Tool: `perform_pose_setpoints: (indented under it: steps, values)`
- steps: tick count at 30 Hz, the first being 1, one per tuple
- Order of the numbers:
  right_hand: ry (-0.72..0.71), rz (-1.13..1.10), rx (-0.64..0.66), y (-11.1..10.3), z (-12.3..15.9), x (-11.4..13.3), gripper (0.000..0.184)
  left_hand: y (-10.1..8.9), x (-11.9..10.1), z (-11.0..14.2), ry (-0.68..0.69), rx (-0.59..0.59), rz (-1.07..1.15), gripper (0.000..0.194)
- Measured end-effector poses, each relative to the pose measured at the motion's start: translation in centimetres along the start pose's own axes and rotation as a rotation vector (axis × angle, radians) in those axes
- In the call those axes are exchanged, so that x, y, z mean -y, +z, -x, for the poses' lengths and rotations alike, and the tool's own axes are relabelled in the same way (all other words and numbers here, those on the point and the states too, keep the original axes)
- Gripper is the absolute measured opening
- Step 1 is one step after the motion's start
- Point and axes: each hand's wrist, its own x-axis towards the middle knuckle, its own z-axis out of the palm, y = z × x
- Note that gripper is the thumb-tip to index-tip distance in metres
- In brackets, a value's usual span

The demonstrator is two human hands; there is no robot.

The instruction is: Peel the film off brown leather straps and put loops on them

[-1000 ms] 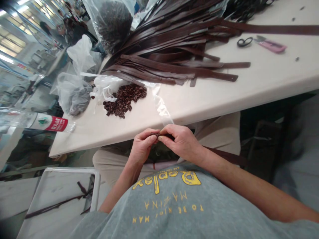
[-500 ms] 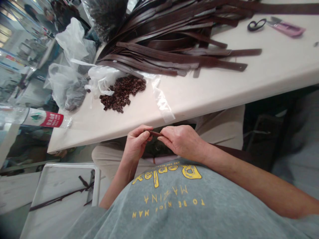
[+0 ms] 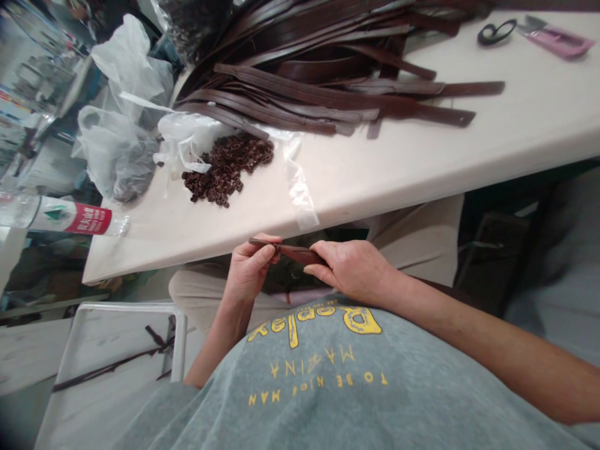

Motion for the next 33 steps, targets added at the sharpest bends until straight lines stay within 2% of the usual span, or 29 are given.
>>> perform_pose_setpoints:
  steps: [4, 8, 10, 13, 20, 26, 29, 33]
  values:
    - [-0.06, 0.03, -0.033, 0.5, 0.3, 0.2, 0.036, 0.3, 0.2, 0.3, 0.003, 0.026, 0.018, 0.023]
    - [-0.119, -0.002, -0.048, 0.9, 0.1, 0.5, 0.042, 1.4, 0.8, 1.1, -0.04, 0.162, 0.017, 0.021]
    - [-0.124, -0.014, -0.05, 1.1, -0.2, 0.8, 0.04, 1.9, 1.2, 1.3, -0.053, 0.185, 0.027, 0.021]
    - [-0.099, -0.012, -0.038, 1.2, -0.7, 1.1, 0.035, 2.1, 1.6, 1.4, -0.045, 0.163, 0.026, 0.023]
    - [0.022, -0.002, 0.096, 0.7, 0.2, 0.2, 0.023, 0.7, 1.9, 0.7, 0.044, 0.094, -0.047, 0.021]
    - [-0.021, 0.01, 0.071, 1.6, 0.5, 0.5, 0.032, 2.0, 2.3, 1.5, 0.007, 0.21, -0.071, 0.019]
    - [0.046, -0.08, 0.092, 1.0, 0.3, 0.8, 0.029, 1.9, 2.5, 1.4, -0.015, 0.207, -0.049, 0.021]
    - [0.125, -0.345, 0.218, -1.0, 0.6, 0.3, 0.021, 0.2, 2.4, 0.8, 0.014, 0.115, 0.0, 0.026]
